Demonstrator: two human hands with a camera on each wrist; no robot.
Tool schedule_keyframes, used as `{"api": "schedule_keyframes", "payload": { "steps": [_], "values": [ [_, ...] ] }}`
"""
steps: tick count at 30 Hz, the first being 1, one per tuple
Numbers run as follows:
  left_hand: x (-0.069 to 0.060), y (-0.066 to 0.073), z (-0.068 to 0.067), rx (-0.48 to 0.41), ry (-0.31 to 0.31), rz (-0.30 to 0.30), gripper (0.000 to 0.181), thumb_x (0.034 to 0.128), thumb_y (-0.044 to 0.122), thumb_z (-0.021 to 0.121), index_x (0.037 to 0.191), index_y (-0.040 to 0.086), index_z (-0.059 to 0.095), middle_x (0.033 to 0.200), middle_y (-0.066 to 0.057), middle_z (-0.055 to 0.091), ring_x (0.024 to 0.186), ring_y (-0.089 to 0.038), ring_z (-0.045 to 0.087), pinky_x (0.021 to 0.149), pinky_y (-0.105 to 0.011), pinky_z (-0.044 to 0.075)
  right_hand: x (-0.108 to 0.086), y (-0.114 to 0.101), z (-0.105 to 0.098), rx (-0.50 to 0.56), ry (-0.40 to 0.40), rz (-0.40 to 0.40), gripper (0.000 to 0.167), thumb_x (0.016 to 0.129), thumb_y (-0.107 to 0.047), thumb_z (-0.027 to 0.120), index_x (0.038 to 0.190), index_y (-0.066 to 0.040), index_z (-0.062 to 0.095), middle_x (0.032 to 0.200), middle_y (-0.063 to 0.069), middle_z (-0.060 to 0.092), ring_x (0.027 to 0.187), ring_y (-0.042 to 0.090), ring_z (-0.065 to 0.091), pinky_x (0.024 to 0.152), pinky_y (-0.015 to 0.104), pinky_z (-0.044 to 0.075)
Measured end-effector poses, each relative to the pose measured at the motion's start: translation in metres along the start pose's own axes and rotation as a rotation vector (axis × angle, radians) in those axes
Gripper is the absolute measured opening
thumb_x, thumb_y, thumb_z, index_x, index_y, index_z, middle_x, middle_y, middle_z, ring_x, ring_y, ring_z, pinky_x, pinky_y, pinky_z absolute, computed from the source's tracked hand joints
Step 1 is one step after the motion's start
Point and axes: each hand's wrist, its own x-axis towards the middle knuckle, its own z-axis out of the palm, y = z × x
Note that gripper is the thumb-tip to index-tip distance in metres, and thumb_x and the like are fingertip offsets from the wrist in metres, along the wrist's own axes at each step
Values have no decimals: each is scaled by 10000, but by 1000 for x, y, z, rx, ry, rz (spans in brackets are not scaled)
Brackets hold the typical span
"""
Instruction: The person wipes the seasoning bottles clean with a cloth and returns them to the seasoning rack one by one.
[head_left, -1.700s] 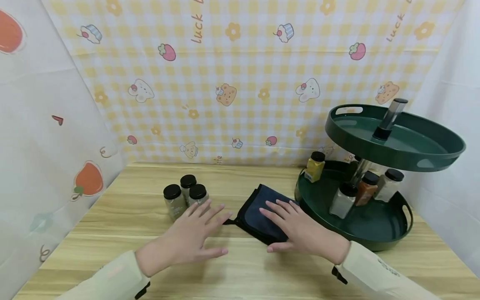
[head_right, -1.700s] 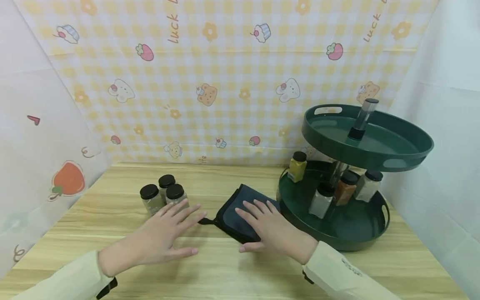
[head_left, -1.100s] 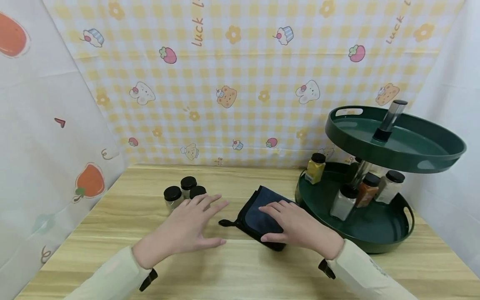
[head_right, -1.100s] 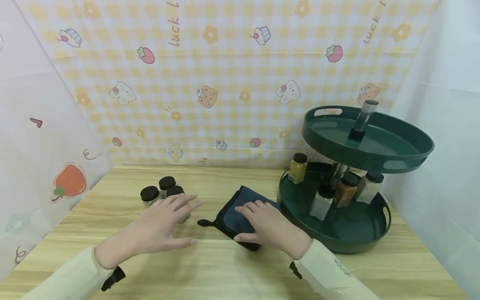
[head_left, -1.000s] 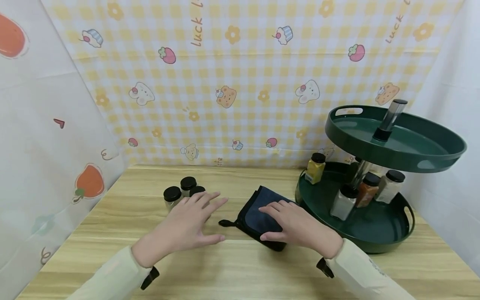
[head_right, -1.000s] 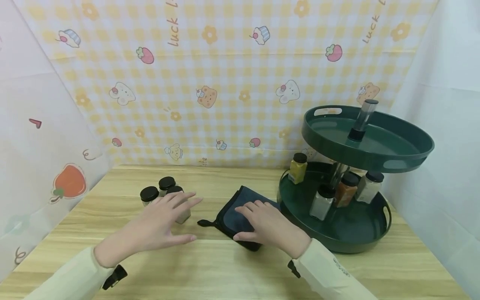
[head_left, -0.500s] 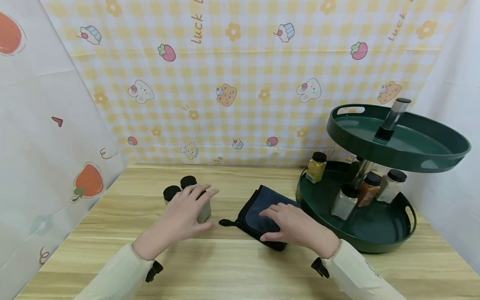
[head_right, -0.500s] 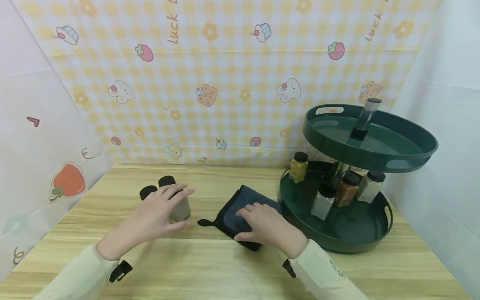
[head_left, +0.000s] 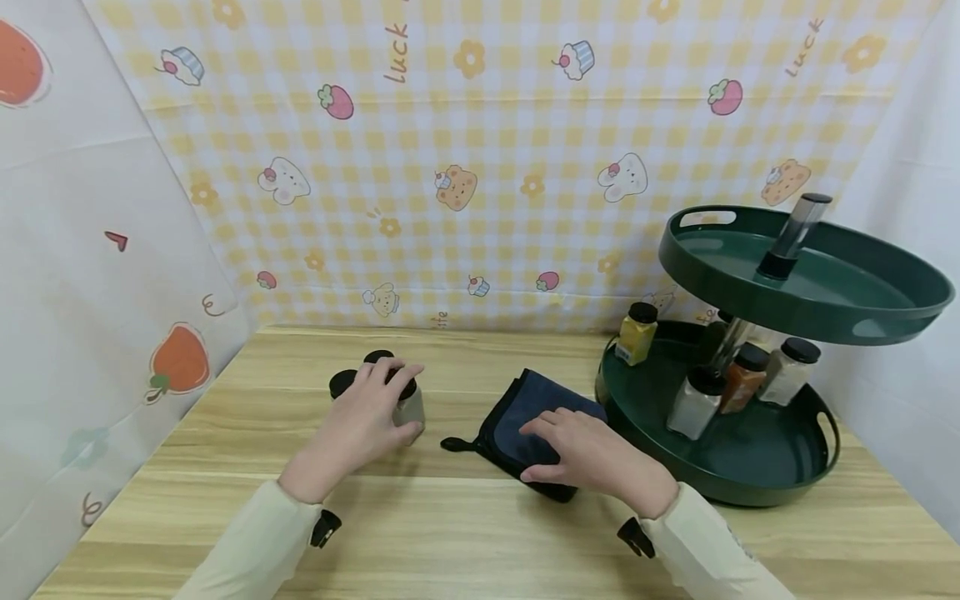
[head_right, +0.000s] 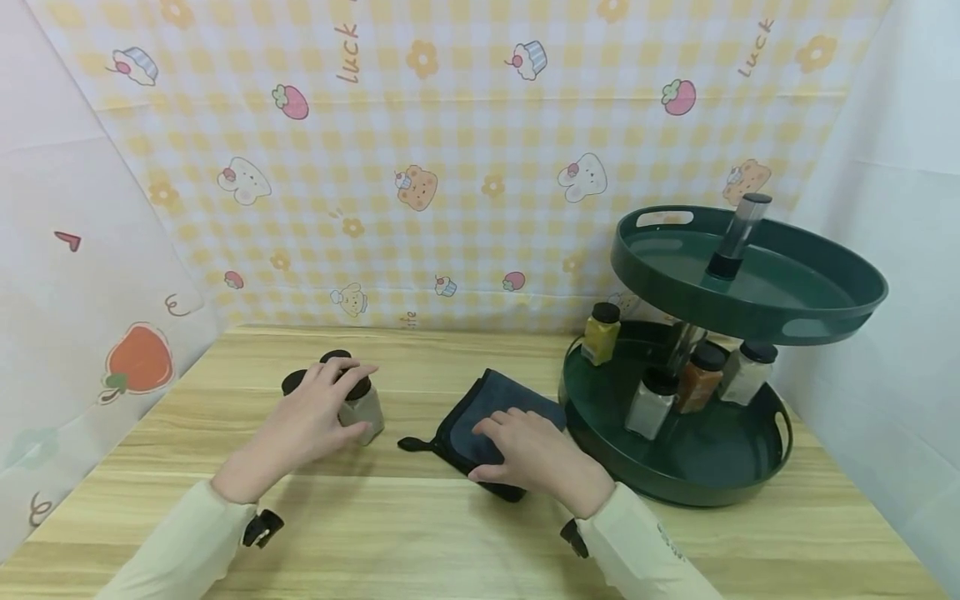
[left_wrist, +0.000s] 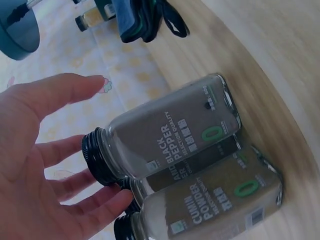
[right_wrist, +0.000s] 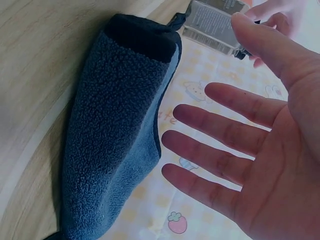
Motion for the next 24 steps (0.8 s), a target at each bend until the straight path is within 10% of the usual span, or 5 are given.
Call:
{"api": "schedule_keyframes", "payload": {
  "steps": [9, 24],
  "values": [
    [4, 1, 8, -49, 7, -94, 646, 743, 237, 781, 1307, 105, 495, 1294, -157, 450, 1118, -362, 488, 669, -426, 517, 2, 1, 1, 44, -9, 47, 514, 825, -505, 624, 1210, -167, 595, 1169, 6, 613, 1103, 206, 557, 926, 409, 452],
    [8, -2, 9, -93, 18, -139, 546, 775, 174, 754, 1261, 59, 532, 1163, -185, 513, 1036, -373, 519, 775, -465, 488, 1, 4, 4, 94, -7, 90, 528, 818, -506, 633, 1219, -165, 588, 1183, 8, 608, 1116, 211, 545, 918, 407, 455]
  ]
}}
